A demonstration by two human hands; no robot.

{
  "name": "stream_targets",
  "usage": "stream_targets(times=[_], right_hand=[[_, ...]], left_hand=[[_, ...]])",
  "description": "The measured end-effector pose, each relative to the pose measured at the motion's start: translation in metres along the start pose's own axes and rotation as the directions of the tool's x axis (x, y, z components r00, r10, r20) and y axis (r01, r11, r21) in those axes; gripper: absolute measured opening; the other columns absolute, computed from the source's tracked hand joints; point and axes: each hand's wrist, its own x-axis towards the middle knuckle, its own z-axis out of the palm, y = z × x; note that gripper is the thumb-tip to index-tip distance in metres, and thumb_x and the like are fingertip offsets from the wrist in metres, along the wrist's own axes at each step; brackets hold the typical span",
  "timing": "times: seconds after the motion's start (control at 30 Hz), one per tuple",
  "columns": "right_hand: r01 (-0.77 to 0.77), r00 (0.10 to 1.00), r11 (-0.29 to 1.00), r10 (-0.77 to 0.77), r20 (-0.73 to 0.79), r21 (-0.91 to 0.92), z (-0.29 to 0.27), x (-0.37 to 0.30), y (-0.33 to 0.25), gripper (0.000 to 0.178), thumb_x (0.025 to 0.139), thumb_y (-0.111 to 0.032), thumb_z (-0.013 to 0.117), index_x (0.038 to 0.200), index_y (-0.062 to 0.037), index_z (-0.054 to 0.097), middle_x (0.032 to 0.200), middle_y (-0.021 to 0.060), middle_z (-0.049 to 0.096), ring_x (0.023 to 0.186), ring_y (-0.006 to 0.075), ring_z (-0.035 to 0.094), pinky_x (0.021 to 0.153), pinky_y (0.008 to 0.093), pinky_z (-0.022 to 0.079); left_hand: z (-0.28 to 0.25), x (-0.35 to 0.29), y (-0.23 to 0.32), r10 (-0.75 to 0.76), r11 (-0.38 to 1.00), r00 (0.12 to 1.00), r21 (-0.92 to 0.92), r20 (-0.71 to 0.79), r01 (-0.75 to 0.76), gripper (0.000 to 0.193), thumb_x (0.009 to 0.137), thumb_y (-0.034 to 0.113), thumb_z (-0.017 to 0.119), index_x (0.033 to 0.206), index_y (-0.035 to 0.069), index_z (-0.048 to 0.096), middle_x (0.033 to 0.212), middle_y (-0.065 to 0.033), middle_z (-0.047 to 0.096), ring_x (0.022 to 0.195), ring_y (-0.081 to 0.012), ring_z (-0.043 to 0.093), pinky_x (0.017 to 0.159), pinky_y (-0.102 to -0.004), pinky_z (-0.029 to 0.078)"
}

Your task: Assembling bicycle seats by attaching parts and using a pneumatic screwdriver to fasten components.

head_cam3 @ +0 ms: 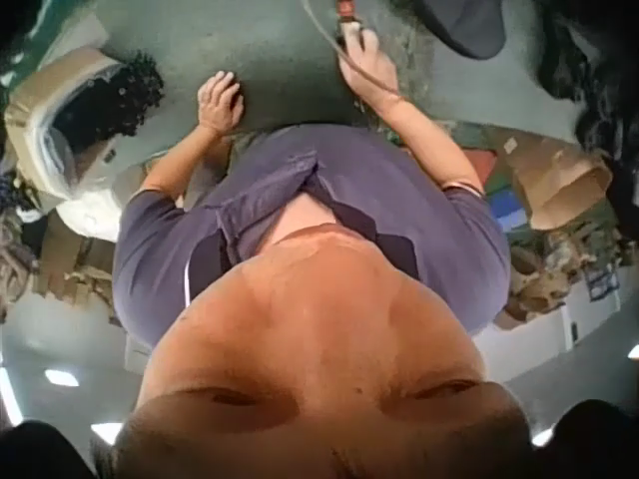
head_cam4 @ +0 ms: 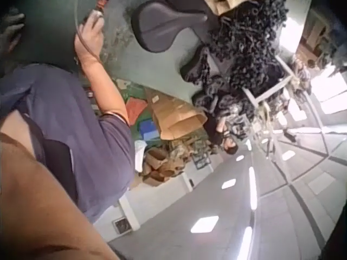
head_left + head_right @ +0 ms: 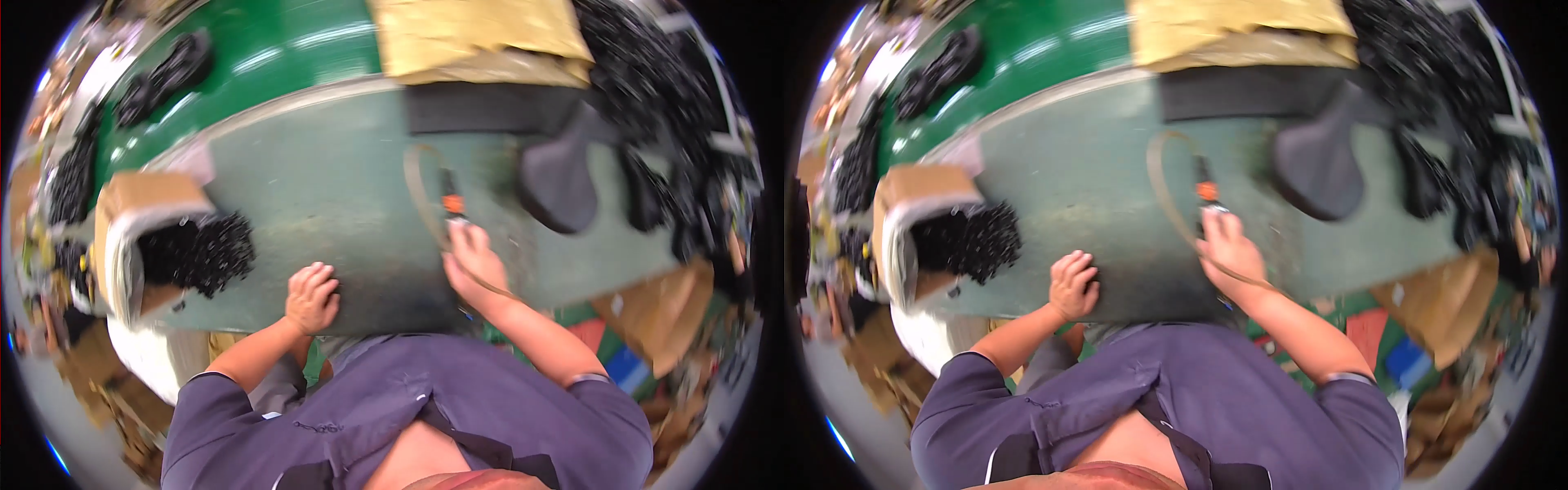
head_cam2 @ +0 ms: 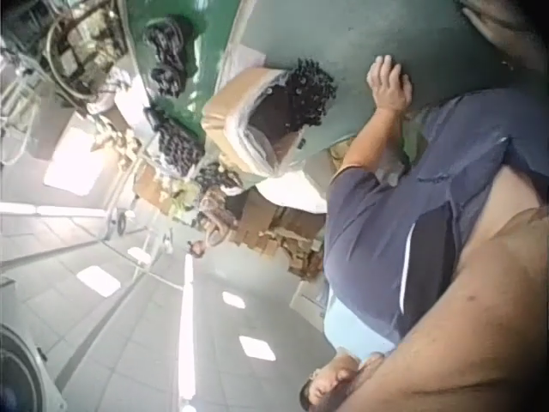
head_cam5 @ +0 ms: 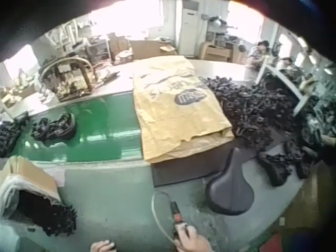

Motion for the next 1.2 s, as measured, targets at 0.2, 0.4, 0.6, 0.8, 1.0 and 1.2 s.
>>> stream_targets(times=[0.2,0.4,0.6,0.8,1.0,1.2], right_hand=[[0.007,0.996,1.000,-0.008,-0.089,-0.012,-0.007,-0.007,0.007,0.062,0.092,-0.016,0.072,0.148,0.0036,0.052,0.122,0.0193,0.057,0.080,0.0291,0.069,0.071,0.0409,0.060],[0.062,0.985,0.987,-0.085,0.152,0.150,-0.030,-0.077,0.012,0.063,0.088,-0.009,0.069,0.148,0.0016,0.053,0.161,0.0307,0.041,0.117,0.0461,0.067,0.098,0.0539,0.057],[-0.327,0.768,0.794,-0.093,0.633,0.513,-0.131,-0.101,0.032,0.041,0.091,-0.019,0.074,0.129,-0.0027,0.072,0.129,0.0181,0.073,0.115,0.0330,0.072,0.100,0.0434,0.058],[-0.586,0.753,0.514,0.630,0.188,0.626,-0.178,-0.144,0.173,0.032,0.095,-0.019,0.075,0.121,-0.0015,0.075,0.114,0.0112,0.079,0.105,0.0188,0.074,0.095,0.0347,0.058],[-0.466,0.461,0.312,0.884,-0.074,0.828,-0.262,-0.155,0.382,0.030,0.099,-0.009,0.067,0.127,0.0024,0.066,0.105,0.0072,0.072,0.084,0.0134,0.068,0.071,0.0294,0.057],[-0.628,0.484,0.539,0.836,-0.260,0.561,-0.312,-0.130,0.587,0.064,0.100,-0.035,0.075,0.152,-0.0032,0.055,0.125,0.0127,0.072,0.106,0.0189,0.069,0.084,0.0348,0.058]], left_hand=[[0.005,0.008,0.009,-0.060,0.992,0.995,0.111,0.081,0.051,0.051,0.078,0.012,0.075,0.126,0.007,0.058,0.147,-0.0185,0.054,0.141,-0.0426,0.048,0.117,-0.0571,0.038],[-0.033,0.099,0.104,-0.159,0.966,0.974,-0.177,0.164,0.187,0.036,0.083,-0.003,0.072,0.118,0.005,0.064,0.125,-0.0186,0.064,0.118,-0.0410,0.062,0.102,-0.0483,0.051],[-0.058,0.234,0.256,0.028,0.538,0.965,-0.817,0.261,0.206,0.017,0.094,-0.004,0.071,0.110,0.001,0.066,0.104,-0.0099,0.068,0.090,-0.0193,0.069,0.082,-0.0326,0.058],[0.070,0.321,0.271,-0.298,-0.494,0.534,-0.607,0.791,0.623,0.057,0.104,0.043,0.070,0.141,0.004,0.052,0.140,-0.0155,0.059,0.130,-0.0315,0.060,0.115,-0.0515,0.047],[0.144,0.339,0.282,-0.429,-0.665,0.594,-0.683,0.680,0.302,0.061,0.100,0.040,0.073,0.149,0.011,0.053,0.150,-0.0077,0.060,0.139,-0.0301,0.055,0.120,-0.0570,0.038],[0.164,0.378,0.314,-0.602,-0.607,0.600,-0.790,0.527,0.086,0.056,0.095,0.023,0.076,0.145,0.005,0.056,0.141,-0.0113,0.066,0.133,-0.0295,0.062,0.113,-0.0527,0.049]])
